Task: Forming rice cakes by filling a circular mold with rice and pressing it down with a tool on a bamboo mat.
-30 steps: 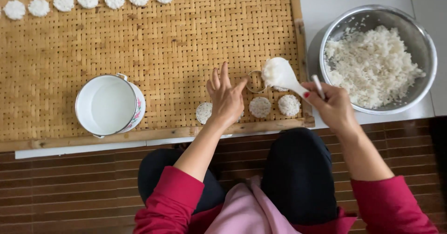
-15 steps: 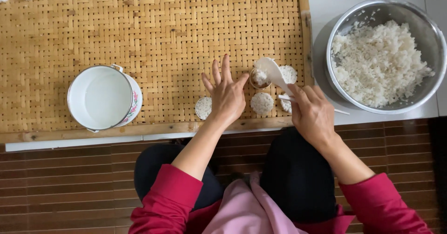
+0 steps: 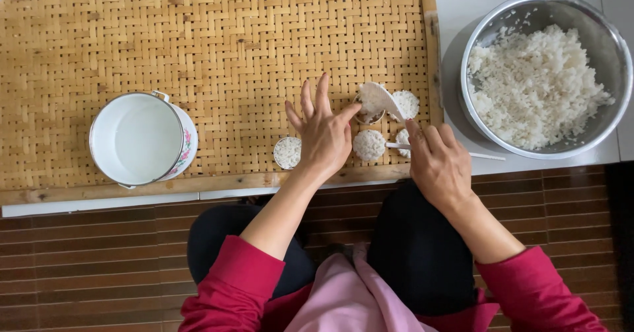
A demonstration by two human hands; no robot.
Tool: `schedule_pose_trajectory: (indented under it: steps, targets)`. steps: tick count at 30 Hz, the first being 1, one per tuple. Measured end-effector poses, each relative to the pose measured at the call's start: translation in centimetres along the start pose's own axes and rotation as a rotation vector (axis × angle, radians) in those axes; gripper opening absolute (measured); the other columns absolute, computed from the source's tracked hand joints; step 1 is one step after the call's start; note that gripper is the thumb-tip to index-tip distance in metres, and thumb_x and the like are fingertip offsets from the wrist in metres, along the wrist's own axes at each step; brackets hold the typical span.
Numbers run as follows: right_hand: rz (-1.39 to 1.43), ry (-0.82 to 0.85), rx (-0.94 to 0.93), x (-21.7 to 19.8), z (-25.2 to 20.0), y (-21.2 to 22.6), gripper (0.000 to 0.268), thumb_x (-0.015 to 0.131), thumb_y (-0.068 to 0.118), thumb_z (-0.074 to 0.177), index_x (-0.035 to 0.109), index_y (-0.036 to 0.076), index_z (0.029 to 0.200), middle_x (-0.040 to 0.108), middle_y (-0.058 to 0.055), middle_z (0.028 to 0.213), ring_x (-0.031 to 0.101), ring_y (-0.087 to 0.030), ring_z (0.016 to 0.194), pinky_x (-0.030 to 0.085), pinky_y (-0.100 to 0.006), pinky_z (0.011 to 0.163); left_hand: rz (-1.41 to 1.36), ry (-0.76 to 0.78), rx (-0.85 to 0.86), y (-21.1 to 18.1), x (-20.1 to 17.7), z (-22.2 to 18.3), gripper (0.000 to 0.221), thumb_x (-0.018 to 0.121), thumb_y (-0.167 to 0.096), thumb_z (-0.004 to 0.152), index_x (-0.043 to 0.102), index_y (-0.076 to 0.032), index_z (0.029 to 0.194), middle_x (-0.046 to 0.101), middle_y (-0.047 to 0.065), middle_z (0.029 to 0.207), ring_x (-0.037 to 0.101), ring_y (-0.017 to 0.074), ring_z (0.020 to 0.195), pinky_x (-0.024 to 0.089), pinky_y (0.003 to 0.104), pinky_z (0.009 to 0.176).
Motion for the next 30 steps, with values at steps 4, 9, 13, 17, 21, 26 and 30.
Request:
schedule_pose_trajectory:
  steps: [4, 9, 13, 17, 21, 26, 30]
  targets:
    - [0.002, 0.016, 0.004, -0.3, 0.2, 0.1, 0.023, 0.064, 0.011, 0.096, 0.074, 0.008, 0.117, 0.054, -0.006, 0.083, 0.058, -0.023, 0.079, 0.052, -0.029, 0.059, -0.006, 0.034, -0.008, -0.2, 0.2, 0.0, 0.03, 0.071, -0.006, 0.086, 0.078, -0.024, 0.109, 0.021, 0.02, 0.162, 0.008, 0.0484, 0.149, 0.0, 0.08, 0.108]
    - [0.002, 0.009, 0.03, -1.3, 0.4, -0.2, 0.026, 0.061, 0.012, 0.098, 0.073, 0.008, 0.121, 0.054, -0.006, 0.084, 0.059, -0.024, 0.08, 0.053, -0.03, 0.061, 0.038, 0.008, 0.002, -0.2, 0.0, 0.0, 0.029, 0.071, -0.006, 0.087, 0.079, -0.023, 0.109, 0.021, 0.021, 0.162, 0.008, 0.0483, 0.15, -0.002, 0.079, 0.108]
    - [0.026, 0.037, 0.052, -1.4, -0.1, 0.0, 0.029, 0.062, 0.014, 0.096, 0.072, 0.008, 0.122, 0.053, -0.005, 0.083, 0.058, -0.023, 0.08, 0.053, -0.03, 0.06, 0.06, 0.012, 0.0, 0.3, 0.9, -0.1, 0.028, 0.072, -0.008, 0.087, 0.079, -0.024, 0.108, 0.023, 0.021, 0.162, 0.008, 0.0484, 0.15, -0.004, 0.079, 0.108]
    - [0.064, 0.071, 0.117, -0.9, -1.0, -0.5, 0.032, 0.064, 0.016, 0.096, 0.072, 0.011, 0.127, 0.053, -0.004, 0.084, 0.061, -0.025, 0.085, 0.055, -0.033, 0.064, 0.065, 0.032, -0.004, 0.5, 1.1, 0.0, 0.028, 0.07, -0.007, 0.088, 0.079, -0.024, 0.107, 0.023, 0.021, 0.161, 0.008, 0.0494, 0.15, -0.004, 0.08, 0.108]
    - [0.224, 0.046, 0.279, -0.4, -4.3, -4.4, 0.04, 0.075, 0.014, 0.094, 0.073, 0.006, 0.133, 0.061, -0.011, 0.091, 0.064, -0.035, 0.091, 0.056, -0.045, 0.074, 0.055, 0.034, -0.024, 0.4, 0.8, -0.1, 0.028, 0.066, -0.005, 0.089, 0.079, -0.025, 0.105, 0.022, 0.022, 0.162, 0.01, 0.0495, 0.15, -0.004, 0.078, 0.109]
    - [-0.185, 0.096, 0.432, -3.6, -4.9, -10.8, 0.034, 0.073, -0.001, 0.097, 0.082, 0.009, 0.128, 0.074, -0.005, 0.094, 0.063, -0.016, 0.08, 0.049, -0.025, 0.062, -0.076, -0.042, 0.056, 1.2, 1.5, -0.1, 0.03, 0.065, -0.003, 0.082, 0.08, -0.017, 0.104, 0.014, 0.023, 0.163, 0.001, 0.0561, 0.148, -0.011, 0.084, 0.109]
    - [-0.127, 0.327, 0.616, -0.4, -6.8, -14.5, 0.024, 0.077, 0.006, 0.1, 0.081, 0.005, 0.124, 0.079, -0.014, 0.095, 0.072, -0.025, 0.081, 0.057, -0.035, 0.072, -0.065, -0.043, 0.059, 1.3, 1.6, 0.0, 0.025, 0.066, -0.005, 0.083, 0.079, -0.016, 0.101, 0.012, 0.023, 0.163, -0.001, 0.0569, 0.148, -0.012, 0.084, 0.108]
Point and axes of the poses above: each hand's wrist, its own z-axis towards the middle knuckle, its own x-axis out of the palm, y = z × x, the point moved 4 cm from there along z, towards the middle knuckle
